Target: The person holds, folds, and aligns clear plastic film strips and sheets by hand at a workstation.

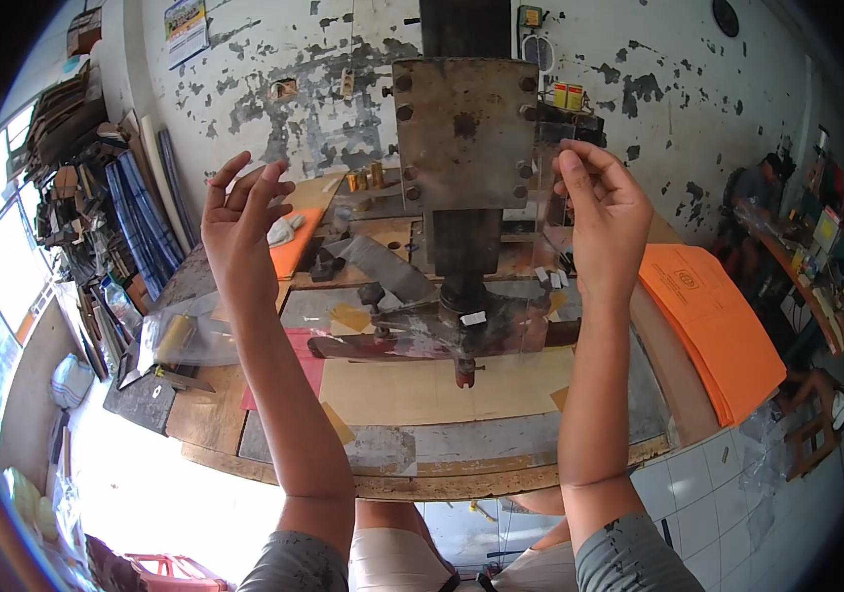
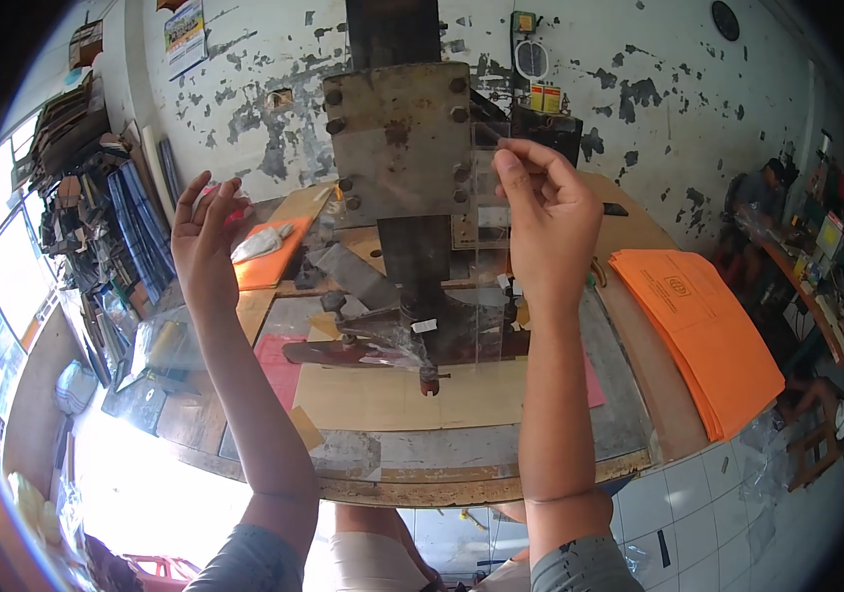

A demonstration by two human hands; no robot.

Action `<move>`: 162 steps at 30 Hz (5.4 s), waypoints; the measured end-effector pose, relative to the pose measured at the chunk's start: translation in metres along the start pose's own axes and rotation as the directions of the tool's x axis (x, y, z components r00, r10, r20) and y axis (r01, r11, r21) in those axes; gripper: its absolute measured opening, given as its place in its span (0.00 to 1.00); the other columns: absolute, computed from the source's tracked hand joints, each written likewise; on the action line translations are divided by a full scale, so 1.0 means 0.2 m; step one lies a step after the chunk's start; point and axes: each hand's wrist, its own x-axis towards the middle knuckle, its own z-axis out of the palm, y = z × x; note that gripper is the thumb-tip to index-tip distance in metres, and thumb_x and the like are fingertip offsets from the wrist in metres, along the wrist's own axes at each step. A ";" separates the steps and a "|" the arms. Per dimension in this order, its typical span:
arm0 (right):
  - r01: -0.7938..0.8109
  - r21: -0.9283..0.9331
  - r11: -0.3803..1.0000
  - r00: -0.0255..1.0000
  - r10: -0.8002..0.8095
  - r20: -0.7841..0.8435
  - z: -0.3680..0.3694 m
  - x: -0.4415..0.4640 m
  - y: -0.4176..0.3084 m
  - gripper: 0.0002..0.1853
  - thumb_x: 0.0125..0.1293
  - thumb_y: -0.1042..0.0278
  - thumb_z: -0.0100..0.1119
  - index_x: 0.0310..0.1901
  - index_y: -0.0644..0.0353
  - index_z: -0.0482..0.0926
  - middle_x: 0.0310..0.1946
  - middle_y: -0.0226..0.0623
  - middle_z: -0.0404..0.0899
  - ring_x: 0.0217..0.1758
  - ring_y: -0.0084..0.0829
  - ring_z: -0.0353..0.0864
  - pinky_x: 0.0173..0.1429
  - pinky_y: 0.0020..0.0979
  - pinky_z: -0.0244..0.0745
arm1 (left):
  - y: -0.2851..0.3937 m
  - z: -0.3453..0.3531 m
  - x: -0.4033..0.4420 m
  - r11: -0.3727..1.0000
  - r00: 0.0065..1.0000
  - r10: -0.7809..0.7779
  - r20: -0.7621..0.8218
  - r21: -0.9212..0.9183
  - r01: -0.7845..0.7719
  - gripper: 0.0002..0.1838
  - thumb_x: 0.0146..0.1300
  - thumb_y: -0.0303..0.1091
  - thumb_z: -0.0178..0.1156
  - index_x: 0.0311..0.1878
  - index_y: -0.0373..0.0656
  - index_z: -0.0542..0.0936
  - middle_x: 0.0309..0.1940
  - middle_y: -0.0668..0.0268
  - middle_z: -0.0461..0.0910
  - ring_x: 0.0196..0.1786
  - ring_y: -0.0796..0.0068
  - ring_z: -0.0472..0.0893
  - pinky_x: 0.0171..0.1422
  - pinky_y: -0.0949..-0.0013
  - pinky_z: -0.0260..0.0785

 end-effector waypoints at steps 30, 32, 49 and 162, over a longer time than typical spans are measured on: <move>0.056 -0.032 0.998 0.998 -0.055 0.022 -0.01 0.01 0.00 0.11 0.72 0.69 0.67 0.50 0.67 0.85 0.38 0.30 0.87 0.37 0.16 0.81 0.45 0.21 0.77 | 0.03 0.02 -0.01 0.995 0.995 0.086 -0.047 -0.038 -0.088 0.24 0.66 0.30 0.70 0.61 0.32 0.73 0.43 0.58 0.88 0.39 0.80 0.85 0.40 0.78 0.73; 0.048 -0.021 0.999 0.999 -0.048 0.021 -0.01 0.00 0.00 0.11 0.72 0.69 0.67 0.50 0.66 0.85 0.38 0.30 0.87 0.37 0.16 0.81 0.45 0.21 0.77 | 0.02 0.01 -0.01 0.996 0.996 0.081 -0.046 -0.044 -0.083 0.25 0.66 0.29 0.70 0.61 0.31 0.73 0.43 0.58 0.88 0.39 0.80 0.84 0.40 0.79 0.73; 0.062 -0.051 0.997 0.998 -0.060 0.022 -0.01 0.01 0.00 0.12 0.72 0.68 0.67 0.50 0.66 0.85 0.37 0.31 0.86 0.37 0.17 0.81 0.45 0.22 0.77 | 0.02 0.01 -0.01 0.991 0.991 0.121 -0.048 -0.059 -0.124 0.25 0.67 0.30 0.70 0.61 0.30 0.72 0.43 0.57 0.88 0.38 0.80 0.84 0.40 0.79 0.72; 0.096 -0.034 0.995 0.991 -0.092 0.100 -0.08 -0.04 -0.19 0.10 0.70 0.72 0.67 0.50 0.67 0.83 0.39 0.34 0.87 0.39 0.19 0.84 0.43 0.20 0.75 | 0.18 0.07 -0.10 0.989 0.998 -0.004 0.067 0.148 -0.006 0.20 0.74 0.40 0.63 0.62 0.37 0.78 0.43 0.64 0.86 0.40 0.80 0.85 0.51 0.72 0.80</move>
